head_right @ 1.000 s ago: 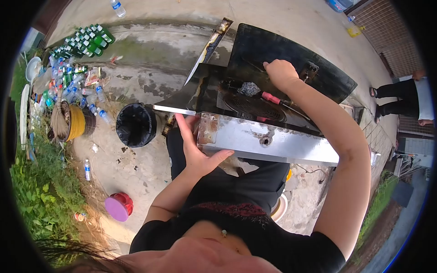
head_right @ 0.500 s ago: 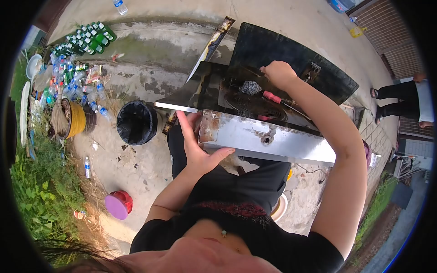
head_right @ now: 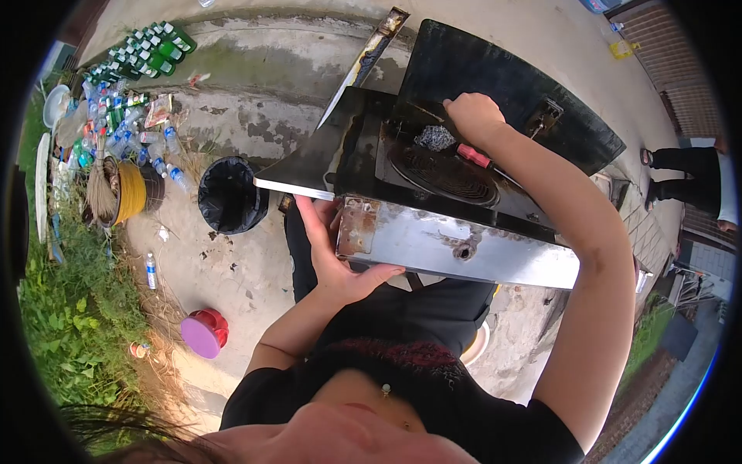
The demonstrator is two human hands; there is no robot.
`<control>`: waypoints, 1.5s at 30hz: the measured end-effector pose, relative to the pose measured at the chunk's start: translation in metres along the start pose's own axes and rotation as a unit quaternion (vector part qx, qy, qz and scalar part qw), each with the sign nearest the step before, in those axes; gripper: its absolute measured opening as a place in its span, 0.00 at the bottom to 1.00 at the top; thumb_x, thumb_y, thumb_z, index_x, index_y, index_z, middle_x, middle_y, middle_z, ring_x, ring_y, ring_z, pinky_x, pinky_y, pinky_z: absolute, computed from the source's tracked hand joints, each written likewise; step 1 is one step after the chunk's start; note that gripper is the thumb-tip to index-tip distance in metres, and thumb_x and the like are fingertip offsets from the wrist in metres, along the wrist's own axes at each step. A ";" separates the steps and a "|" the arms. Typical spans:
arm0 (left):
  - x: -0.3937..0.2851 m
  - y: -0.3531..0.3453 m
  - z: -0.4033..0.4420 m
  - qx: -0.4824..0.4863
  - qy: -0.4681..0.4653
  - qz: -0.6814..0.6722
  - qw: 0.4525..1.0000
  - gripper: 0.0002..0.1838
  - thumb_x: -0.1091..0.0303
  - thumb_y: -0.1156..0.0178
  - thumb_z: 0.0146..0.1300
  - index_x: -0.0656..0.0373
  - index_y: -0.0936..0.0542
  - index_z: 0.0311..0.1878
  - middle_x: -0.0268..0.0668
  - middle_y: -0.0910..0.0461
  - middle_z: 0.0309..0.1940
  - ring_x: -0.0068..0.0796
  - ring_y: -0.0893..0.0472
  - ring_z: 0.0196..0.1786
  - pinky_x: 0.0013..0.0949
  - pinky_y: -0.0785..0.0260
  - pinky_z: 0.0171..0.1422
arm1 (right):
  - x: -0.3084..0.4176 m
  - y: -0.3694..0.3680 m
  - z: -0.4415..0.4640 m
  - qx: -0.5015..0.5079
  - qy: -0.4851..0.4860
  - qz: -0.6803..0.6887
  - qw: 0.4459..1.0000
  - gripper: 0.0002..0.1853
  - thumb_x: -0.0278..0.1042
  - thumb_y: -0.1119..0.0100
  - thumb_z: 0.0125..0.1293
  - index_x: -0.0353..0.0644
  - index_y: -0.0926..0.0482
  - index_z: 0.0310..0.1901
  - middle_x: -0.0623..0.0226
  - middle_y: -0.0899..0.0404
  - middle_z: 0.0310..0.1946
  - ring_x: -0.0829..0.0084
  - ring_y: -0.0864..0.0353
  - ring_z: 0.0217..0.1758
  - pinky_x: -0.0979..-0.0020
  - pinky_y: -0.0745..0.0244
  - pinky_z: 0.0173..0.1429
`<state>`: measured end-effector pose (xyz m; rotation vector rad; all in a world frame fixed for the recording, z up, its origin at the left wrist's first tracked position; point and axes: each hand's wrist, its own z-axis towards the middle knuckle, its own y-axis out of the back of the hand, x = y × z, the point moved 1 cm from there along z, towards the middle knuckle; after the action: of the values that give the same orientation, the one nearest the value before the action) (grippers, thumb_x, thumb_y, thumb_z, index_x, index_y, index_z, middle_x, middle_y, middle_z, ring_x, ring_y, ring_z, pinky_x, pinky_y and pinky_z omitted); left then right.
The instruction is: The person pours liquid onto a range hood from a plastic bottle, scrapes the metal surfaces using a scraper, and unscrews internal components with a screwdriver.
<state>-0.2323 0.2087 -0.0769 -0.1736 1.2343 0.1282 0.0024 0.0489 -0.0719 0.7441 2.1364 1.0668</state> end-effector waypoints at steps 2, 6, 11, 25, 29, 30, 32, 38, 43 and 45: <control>-0.004 0.000 0.002 0.002 -0.003 0.006 1.000 0.70 0.62 0.25 0.35 0.60 0.76 0.65 0.50 0.47 0.57 0.40 0.36 0.57 0.37 0.39 0.57 | 0.002 -0.021 0.003 0.006 0.008 -0.007 1.000 0.14 0.32 0.58 0.64 0.42 0.27 0.48 0.56 0.22 0.32 0.59 0.21 0.38 0.60 0.25 0.40; -0.001 -0.001 0.002 0.001 -0.020 0.004 1.000 0.70 0.62 0.25 0.35 0.60 0.76 0.64 0.50 0.46 0.57 0.40 0.36 0.57 0.37 0.40 0.57 | -0.003 -0.024 0.000 0.047 0.046 -0.007 0.998 0.14 0.32 0.57 0.63 0.45 0.27 0.49 0.57 0.23 0.30 0.59 0.21 0.35 0.62 0.25 0.39; -0.001 0.000 -0.002 0.006 -0.007 0.006 1.000 0.70 0.61 0.25 0.35 0.60 0.76 0.64 0.50 0.47 0.58 0.40 0.36 0.57 0.38 0.40 0.58 | -0.004 0.017 -0.038 -0.051 -0.012 -0.034 0.998 0.12 0.32 0.56 0.63 0.42 0.26 0.44 0.57 0.23 0.28 0.59 0.21 0.35 0.62 0.25 0.36; 0.001 -0.002 0.001 -0.015 -0.013 0.010 1.000 0.68 0.59 0.26 0.36 0.61 0.74 0.65 0.49 0.45 0.56 0.38 0.36 0.55 0.36 0.40 0.56 | -0.004 0.005 -0.017 -0.075 -0.016 -0.078 0.994 0.07 0.28 0.49 0.54 0.40 0.22 0.34 0.63 0.21 0.29 0.65 0.20 0.36 0.68 0.23 0.37; -0.005 -0.004 0.001 -0.041 -0.019 0.025 0.999 0.68 0.56 0.26 0.36 0.63 0.71 0.66 0.51 0.43 0.55 0.38 0.36 0.55 0.35 0.41 0.57 | -0.014 0.003 -0.018 -0.056 -0.016 -0.023 0.998 0.09 0.29 0.50 0.55 0.41 0.22 0.36 0.59 0.22 0.31 0.62 0.21 0.38 0.65 0.24 0.39; -0.005 -0.004 0.001 -0.042 -0.024 0.028 0.998 0.68 0.56 0.26 0.36 0.63 0.71 0.66 0.51 0.43 0.55 0.39 0.36 0.55 0.36 0.41 0.57 | -0.017 0.005 -0.023 -0.050 -0.010 -0.005 0.999 0.09 0.29 0.50 0.55 0.41 0.22 0.37 0.58 0.22 0.31 0.61 0.21 0.38 0.64 0.24 0.40; -0.007 -0.003 0.001 -0.042 -0.008 0.023 0.999 0.68 0.56 0.26 0.36 0.63 0.71 0.66 0.51 0.44 0.55 0.39 0.36 0.56 0.36 0.42 0.58 | -0.021 0.011 -0.038 -0.057 -0.026 0.005 0.998 0.11 0.31 0.51 0.57 0.43 0.23 0.40 0.57 0.22 0.31 0.60 0.21 0.38 0.63 0.25 0.40; -0.005 -0.005 0.000 -0.042 -0.004 0.019 0.999 0.68 0.57 0.26 0.35 0.61 0.72 0.66 0.50 0.44 0.56 0.39 0.37 0.57 0.37 0.44 0.60 | -0.038 -0.004 -0.050 -0.048 -0.017 -0.040 0.998 0.14 0.33 0.57 0.64 0.39 0.28 0.48 0.55 0.23 0.28 0.58 0.22 0.36 0.62 0.25 0.38; -0.002 -0.004 -0.005 -0.030 0.005 0.008 1.000 0.69 0.61 0.25 0.33 0.58 0.73 0.66 0.47 0.46 0.56 0.38 0.39 0.57 0.37 0.45 0.60 | -0.032 -0.012 -0.037 -0.086 -0.029 -0.032 0.995 0.13 0.31 0.56 0.62 0.37 0.28 0.46 0.57 0.22 0.29 0.59 0.21 0.35 0.64 0.24 0.36; -0.002 -0.004 -0.006 -0.029 0.015 -0.008 0.999 0.69 0.62 0.25 0.34 0.58 0.73 0.66 0.47 0.47 0.57 0.38 0.39 0.58 0.37 0.45 0.60 | -0.033 -0.021 -0.030 -0.067 -0.036 -0.016 0.997 0.12 0.31 0.56 0.62 0.37 0.27 0.44 0.57 0.22 0.29 0.59 0.21 0.35 0.64 0.24 0.36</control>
<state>-0.2376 0.2033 -0.0762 -0.2365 1.2589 0.1493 -0.0026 0.0007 -0.0658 0.6727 1.9887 1.1367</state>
